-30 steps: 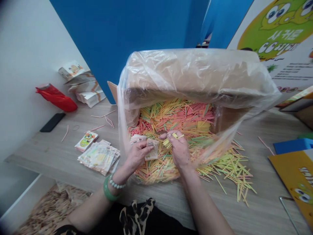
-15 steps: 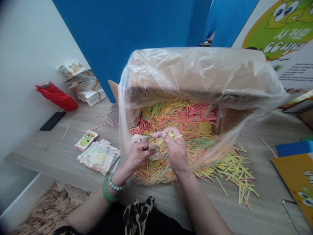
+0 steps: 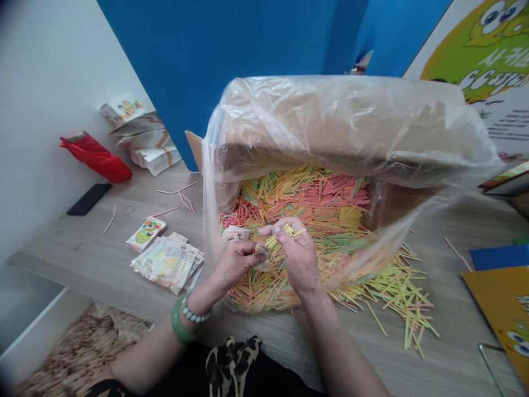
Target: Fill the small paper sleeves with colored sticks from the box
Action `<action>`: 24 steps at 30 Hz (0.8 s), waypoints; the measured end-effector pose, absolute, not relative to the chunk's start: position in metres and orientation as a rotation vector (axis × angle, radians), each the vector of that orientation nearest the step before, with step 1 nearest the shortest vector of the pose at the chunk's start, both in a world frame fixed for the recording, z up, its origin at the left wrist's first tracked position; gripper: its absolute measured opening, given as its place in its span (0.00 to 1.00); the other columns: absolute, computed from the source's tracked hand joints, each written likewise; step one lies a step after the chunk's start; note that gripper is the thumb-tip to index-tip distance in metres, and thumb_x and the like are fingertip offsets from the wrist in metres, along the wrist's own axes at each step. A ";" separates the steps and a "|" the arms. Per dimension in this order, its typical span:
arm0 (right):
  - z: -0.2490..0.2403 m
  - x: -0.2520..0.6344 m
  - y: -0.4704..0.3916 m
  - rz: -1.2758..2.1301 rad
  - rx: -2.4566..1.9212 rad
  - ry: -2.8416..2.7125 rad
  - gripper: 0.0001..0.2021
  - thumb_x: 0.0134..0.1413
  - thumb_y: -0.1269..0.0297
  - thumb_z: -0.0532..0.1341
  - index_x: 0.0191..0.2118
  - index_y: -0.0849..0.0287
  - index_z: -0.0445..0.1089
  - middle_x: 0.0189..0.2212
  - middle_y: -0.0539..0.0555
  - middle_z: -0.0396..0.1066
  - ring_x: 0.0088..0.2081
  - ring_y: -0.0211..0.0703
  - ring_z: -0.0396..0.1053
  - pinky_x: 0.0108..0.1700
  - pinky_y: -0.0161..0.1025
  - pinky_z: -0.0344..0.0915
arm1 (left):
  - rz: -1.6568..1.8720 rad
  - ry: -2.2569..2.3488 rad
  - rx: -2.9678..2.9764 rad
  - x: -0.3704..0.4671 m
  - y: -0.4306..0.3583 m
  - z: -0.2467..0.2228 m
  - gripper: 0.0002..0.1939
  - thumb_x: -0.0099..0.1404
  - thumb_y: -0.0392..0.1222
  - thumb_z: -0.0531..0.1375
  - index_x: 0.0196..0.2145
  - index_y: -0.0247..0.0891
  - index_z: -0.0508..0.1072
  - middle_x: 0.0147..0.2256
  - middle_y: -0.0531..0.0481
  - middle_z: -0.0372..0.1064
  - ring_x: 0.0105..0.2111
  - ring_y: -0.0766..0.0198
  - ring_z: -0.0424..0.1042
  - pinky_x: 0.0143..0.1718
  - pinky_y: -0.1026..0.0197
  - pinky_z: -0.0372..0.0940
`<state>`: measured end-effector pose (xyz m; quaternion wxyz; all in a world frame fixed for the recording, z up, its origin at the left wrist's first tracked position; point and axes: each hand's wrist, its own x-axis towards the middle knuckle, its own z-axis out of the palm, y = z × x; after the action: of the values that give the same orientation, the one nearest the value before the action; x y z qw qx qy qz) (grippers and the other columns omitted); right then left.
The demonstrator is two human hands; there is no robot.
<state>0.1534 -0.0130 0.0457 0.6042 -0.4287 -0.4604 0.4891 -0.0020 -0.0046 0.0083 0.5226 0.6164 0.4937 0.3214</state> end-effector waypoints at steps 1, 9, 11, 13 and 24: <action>0.046 0.154 -0.013 1.130 -1.006 -1.078 0.04 0.62 0.61 0.62 0.38 0.53 0.68 0.34 0.50 0.81 0.42 0.46 0.78 0.49 0.46 0.68 | 0.765 1.184 1.483 -0.002 -0.004 0.008 0.23 0.58 0.55 0.63 0.17 0.38 0.60 0.21 0.57 0.47 0.25 0.69 0.50 0.27 0.62 0.46; 0.053 0.163 -0.013 1.185 -1.117 -1.387 0.07 0.63 0.57 0.61 0.36 0.54 0.70 0.40 0.52 0.81 0.46 0.46 0.76 0.52 0.44 0.67 | 0.766 1.173 1.611 -0.001 -0.003 0.002 0.26 0.61 0.51 0.64 0.16 0.37 0.56 0.20 0.59 0.46 0.23 0.70 0.49 0.27 0.62 0.46; 0.056 0.165 -0.013 1.179 -1.130 -1.439 0.07 0.63 0.58 0.61 0.36 0.54 0.70 0.40 0.52 0.81 0.46 0.46 0.75 0.52 0.43 0.66 | 0.739 1.203 1.686 0.000 -0.003 0.003 0.24 0.61 0.44 0.65 0.16 0.37 0.56 0.19 0.60 0.46 0.23 0.71 0.50 0.27 0.62 0.46; 0.058 0.166 -0.011 1.154 -1.149 -1.474 0.07 0.63 0.58 0.61 0.36 0.54 0.70 0.40 0.52 0.81 0.45 0.45 0.75 0.51 0.43 0.66 | 0.721 1.228 1.787 0.001 -0.003 0.005 0.23 0.60 0.37 0.65 0.16 0.37 0.56 0.18 0.60 0.46 0.22 0.70 0.50 0.27 0.62 0.47; 0.049 0.161 -0.010 1.341 -1.125 -1.159 0.11 0.58 0.53 0.65 0.36 0.53 0.67 0.36 0.52 0.81 0.32 0.43 0.74 0.36 0.39 0.68 | 0.718 1.042 1.489 -0.004 -0.005 0.010 0.24 0.61 0.56 0.64 0.18 0.37 0.63 0.19 0.58 0.52 0.23 0.70 0.53 0.26 0.63 0.49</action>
<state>0.1607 -0.0101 0.0495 0.4980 -0.4647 -0.4788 0.5539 -0.0043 -0.0051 0.0102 0.5596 0.6316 0.4418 0.3045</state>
